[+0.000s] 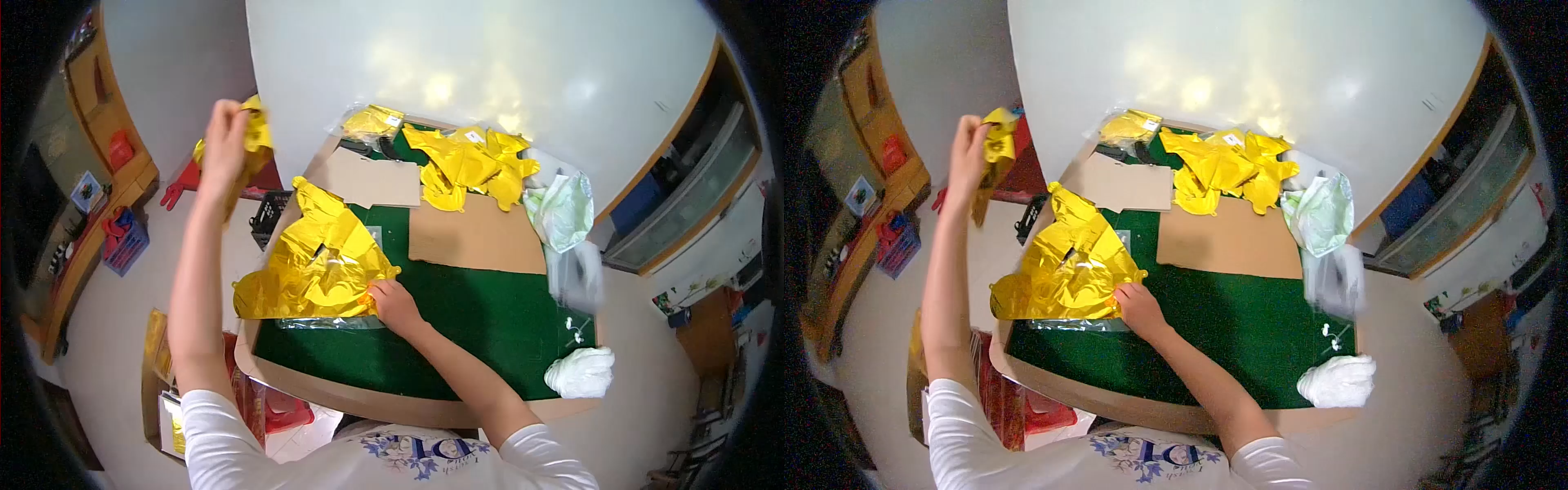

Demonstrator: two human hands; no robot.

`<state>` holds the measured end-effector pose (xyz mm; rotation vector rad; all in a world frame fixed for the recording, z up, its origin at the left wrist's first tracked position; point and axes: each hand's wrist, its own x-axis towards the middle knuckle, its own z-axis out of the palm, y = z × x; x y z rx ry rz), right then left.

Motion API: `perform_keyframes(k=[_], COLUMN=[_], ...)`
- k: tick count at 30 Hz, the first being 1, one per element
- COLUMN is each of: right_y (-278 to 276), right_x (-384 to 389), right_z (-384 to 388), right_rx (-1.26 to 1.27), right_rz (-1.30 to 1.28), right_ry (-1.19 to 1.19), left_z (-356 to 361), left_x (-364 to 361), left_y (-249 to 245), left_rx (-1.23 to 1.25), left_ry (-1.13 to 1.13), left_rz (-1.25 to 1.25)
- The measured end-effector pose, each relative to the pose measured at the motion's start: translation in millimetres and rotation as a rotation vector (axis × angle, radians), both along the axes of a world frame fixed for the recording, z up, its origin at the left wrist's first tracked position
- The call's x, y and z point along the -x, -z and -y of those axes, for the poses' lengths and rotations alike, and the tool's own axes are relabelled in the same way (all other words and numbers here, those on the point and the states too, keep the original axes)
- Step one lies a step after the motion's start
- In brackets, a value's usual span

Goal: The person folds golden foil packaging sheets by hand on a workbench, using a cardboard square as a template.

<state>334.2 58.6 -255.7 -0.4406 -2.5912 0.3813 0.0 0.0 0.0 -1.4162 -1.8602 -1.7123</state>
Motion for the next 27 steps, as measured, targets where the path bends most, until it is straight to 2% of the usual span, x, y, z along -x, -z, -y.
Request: perform_keyframes(k=[1,2,3,4,5,6,7,8,9,10,11,12,13,15,17,19,20,21,23,24,25,27], right_y=[0,1,-7,-5,-3,2,3,5,8,32,53,58,30,13,4,-15,-4,-2,4,9,13,25], right_x=[1,1,4,-1,-6,-12,-23,-39,-59,-76,-106,-134,-167,-201,-222,-251,-269,-279,-295,-301,-305,-315], right_z=[1,2,-15,-11,-7,-3,-4,-5,-6,-21,-36,-45,-40,-45,-52,-49,-61,-63,-70,-69,-75,-83], right_rx=[0.000,0.002,-0.064,-0.066,-0.069,0.015,0.127,0.244,0.357,0.373,0.665,0.939,1.501,1.552,1.470,1.597,1.575,1.552,1.534,1.610,1.672,1.646], right_rz=[-0.022,-0.043,-0.102,-0.126,-0.151,-0.267,-0.251,-0.236,-0.218,-0.508,-0.688,-0.905,-0.977,-0.940,-0.894,-1.059,-1.050,-1.146,-1.250,-1.350,-1.254,-0.868], right_ry=[-0.004,-0.007,-0.018,-0.027,-0.036,0.015,0.149,0.283,0.415,0.345,0.292,0.245,0.204,0.486,0.659,0.650,0.674,0.620,0.700,0.667,0.629,0.323], left_z=[0,-12,-21,-16,-26,-28,-43,-37,-27,-18,-18,-9,0,23,40,51,54,56,57,71,68,60], left_x=[-68,-90,-122,-165,-188,-222,-252,-271,-293,-314,-330,-346,-360,-372,-386,-397,-403,-408,-416,-418,-420,-420], left_y=[-21,-18,-26,-23,-2,16,49,70,82,94,144,170,186,199,206,208,206,209,215,207,212,224], left_rx=[-0.008,-0.010,-0.080,0.011,0.036,0.170,-0.062,0.263,0.386,0.517,0.343,0.411,0.478,0.580,0.590,0.642,0.707,0.689,0.648,0.602,0.588,0.566], left_ry=[0.106,0.201,0.257,0.394,0.471,0.602,0.623,0.648,0.775,0.884,0.979,1.015,1.048,1.117,1.023,0.954,0.956,0.970,0.997,0.947,0.903,0.818], left_rz=[0.213,0.146,-0.054,0.078,-0.073,0.046,-0.148,-0.170,-0.103,-0.032,-0.110,-0.100,-0.091,-0.032,-0.072,-0.085,-0.066,-0.087,-0.144,-0.221,-0.220,-0.217])
